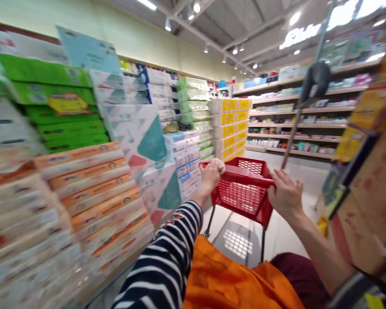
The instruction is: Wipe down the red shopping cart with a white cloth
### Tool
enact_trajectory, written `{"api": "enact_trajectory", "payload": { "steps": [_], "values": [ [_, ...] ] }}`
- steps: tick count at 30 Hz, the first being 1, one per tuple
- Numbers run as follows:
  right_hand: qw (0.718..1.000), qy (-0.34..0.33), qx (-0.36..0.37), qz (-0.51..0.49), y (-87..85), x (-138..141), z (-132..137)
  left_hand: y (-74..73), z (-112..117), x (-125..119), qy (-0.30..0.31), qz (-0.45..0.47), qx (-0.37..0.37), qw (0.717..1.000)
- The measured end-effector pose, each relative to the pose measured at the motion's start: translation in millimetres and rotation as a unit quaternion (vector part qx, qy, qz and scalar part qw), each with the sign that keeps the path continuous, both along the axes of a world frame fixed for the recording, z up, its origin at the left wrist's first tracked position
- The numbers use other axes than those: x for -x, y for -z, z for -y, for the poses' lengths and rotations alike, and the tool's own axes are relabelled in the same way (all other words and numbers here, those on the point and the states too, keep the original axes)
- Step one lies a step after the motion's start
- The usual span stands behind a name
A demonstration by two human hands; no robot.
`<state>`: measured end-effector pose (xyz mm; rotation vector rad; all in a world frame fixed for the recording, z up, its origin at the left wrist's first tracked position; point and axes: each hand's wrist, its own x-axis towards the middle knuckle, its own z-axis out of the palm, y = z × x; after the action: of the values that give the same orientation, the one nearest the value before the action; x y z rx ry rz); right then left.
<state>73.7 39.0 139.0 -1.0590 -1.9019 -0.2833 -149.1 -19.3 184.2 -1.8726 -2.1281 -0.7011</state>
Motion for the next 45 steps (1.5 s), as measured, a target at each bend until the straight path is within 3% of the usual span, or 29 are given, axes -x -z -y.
{"api": "enact_trajectory", "payload": {
  "steps": [1, 3, 8, 10, 12, 14, 18, 20, 22, 27, 29, 31, 35, 37, 39, 45],
  "values": [
    [1.000, 0.016, 0.006, 0.014, -0.8, -2.2, 1.1, 5.6, -8.0, -2.2, -0.013, 0.005, -0.018, 1.000],
    [0.999, 0.041, 0.018, 0.028, -0.9, -5.2, 2.2, 16.1, -23.3, -20.3, 0.017, -0.007, -0.038, 0.999],
    [0.999, 0.037, 0.035, 0.018, 1.6, -7.8, 8.3, 26.7, -39.6, -96.1, 0.186, -0.097, -0.056, 0.976],
    [0.999, 0.026, 0.046, 0.009, 0.9, -8.6, 11.1, 27.3, -39.4, -108.3, 0.215, -0.117, -0.052, 0.968],
    [0.998, 0.018, 0.057, 0.007, -0.9, -9.7, 13.3, 28.5, -36.2, -99.5, 0.208, -0.123, -0.050, 0.969],
    [0.998, 0.014, 0.066, 0.004, -2.6, -10.5, 15.0, 30.2, -31.3, -72.7, 0.166, -0.118, -0.057, 0.977],
    [0.997, 0.002, 0.082, -0.009, -2.4, -7.7, 17.7, 32.5, -25.3, -7.5, 0.003, -0.066, -0.090, 0.994],
    [0.996, -0.006, 0.089, -0.007, -0.9, -4.2, 19.2, 33.5, -26.3, 6.6, -0.041, -0.046, -0.090, 0.994],
    [0.996, -0.010, 0.094, -0.001, 0.6, 0.0, 20.7, 34.9, -28.2, 0.0, -0.034, -0.047, -0.087, 0.995],
    [0.996, -0.019, 0.082, 0.023, 1.9, 9.6, 24.0, 35.4, -27.5, -60.4, 0.121, -0.117, -0.072, 0.983],
    [0.997, -0.024, 0.075, 0.027, 1.7, 11.9, 24.9, 34.8, -24.6, -68.7, 0.154, -0.136, -0.066, 0.976],
    [0.997, -0.027, 0.073, 0.028, 1.6, 12.8, 25.4, 35.0, -21.4, -57.7, 0.139, -0.137, -0.064, 0.979],
    [0.996, -0.036, 0.078, 0.021, 3.0, 14.0, 25.2, 37.5, -17.1, -11.3, 0.009, -0.092, -0.084, 0.992],
    [0.996, -0.044, 0.081, 0.016, 4.3, 16.5, 25.5, 39.3, -16.3, -2.3, -0.026, -0.080, -0.085, 0.993],
    [0.995, -0.053, 0.083, 0.012, 5.3, 20.5, 27.4, 41.3, -16.3, -11.2, -0.007, -0.093, -0.077, 0.993],
    [0.994, -0.061, 0.095, 0.006, 2.4, 33.4, 40.5, 45.6, -13.6, -69.2, 0.134, -0.111, -0.054, 0.983]
  ]
}}
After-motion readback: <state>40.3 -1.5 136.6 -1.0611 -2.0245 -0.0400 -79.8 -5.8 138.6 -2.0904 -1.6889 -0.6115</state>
